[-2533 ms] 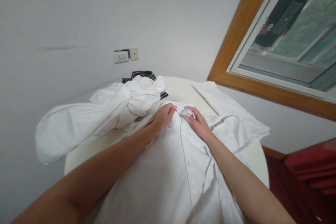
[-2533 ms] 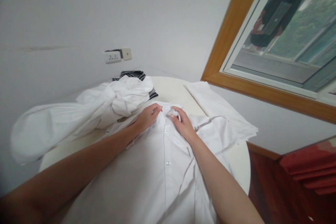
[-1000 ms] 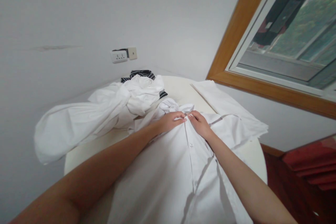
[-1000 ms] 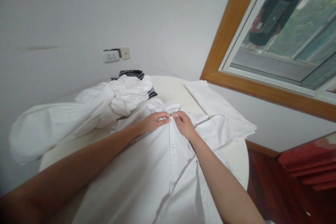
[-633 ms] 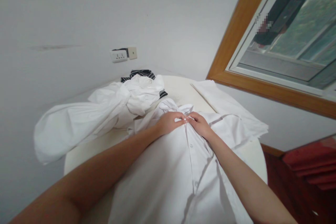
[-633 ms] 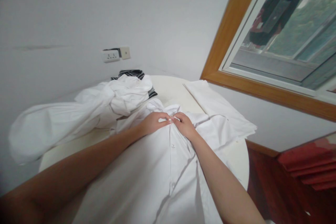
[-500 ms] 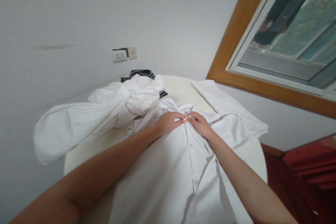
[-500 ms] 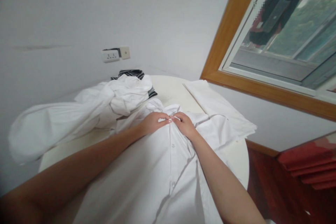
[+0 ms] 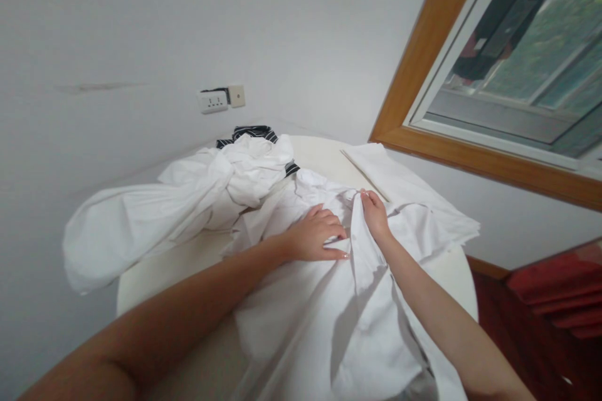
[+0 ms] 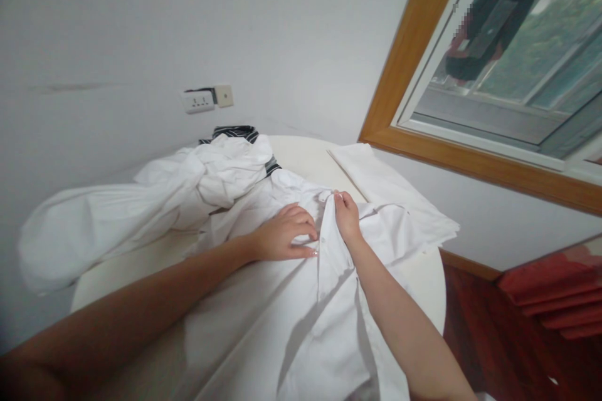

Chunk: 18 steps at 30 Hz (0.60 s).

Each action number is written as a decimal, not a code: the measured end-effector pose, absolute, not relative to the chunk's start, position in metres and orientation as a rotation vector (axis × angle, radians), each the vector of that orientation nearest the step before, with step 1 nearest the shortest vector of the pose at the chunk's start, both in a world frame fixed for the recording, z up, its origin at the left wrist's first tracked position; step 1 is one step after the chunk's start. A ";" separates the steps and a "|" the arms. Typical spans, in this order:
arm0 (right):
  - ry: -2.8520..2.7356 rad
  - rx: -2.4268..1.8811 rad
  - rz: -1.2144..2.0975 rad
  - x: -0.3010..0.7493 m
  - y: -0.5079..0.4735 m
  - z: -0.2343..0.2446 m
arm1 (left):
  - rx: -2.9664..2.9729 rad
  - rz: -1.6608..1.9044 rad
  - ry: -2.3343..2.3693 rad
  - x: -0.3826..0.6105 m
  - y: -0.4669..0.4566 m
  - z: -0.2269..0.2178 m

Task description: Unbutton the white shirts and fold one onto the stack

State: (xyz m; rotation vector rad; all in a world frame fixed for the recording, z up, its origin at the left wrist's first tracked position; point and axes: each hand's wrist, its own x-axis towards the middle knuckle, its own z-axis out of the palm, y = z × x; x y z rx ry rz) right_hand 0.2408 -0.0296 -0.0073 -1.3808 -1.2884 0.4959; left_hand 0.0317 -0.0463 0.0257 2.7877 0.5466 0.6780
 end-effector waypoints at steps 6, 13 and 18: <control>-1.263 -1.382 0.345 0.256 -0.026 -0.001 | 2.808 0.559 0.498 0.029 -0.036 0.029; -1.751 -1.359 -0.094 0.240 -0.045 0.031 | 2.908 0.724 0.887 0.019 -0.012 0.027; -2.178 -1.294 -0.166 0.217 -0.062 0.033 | 2.961 0.836 1.188 0.016 -0.008 0.027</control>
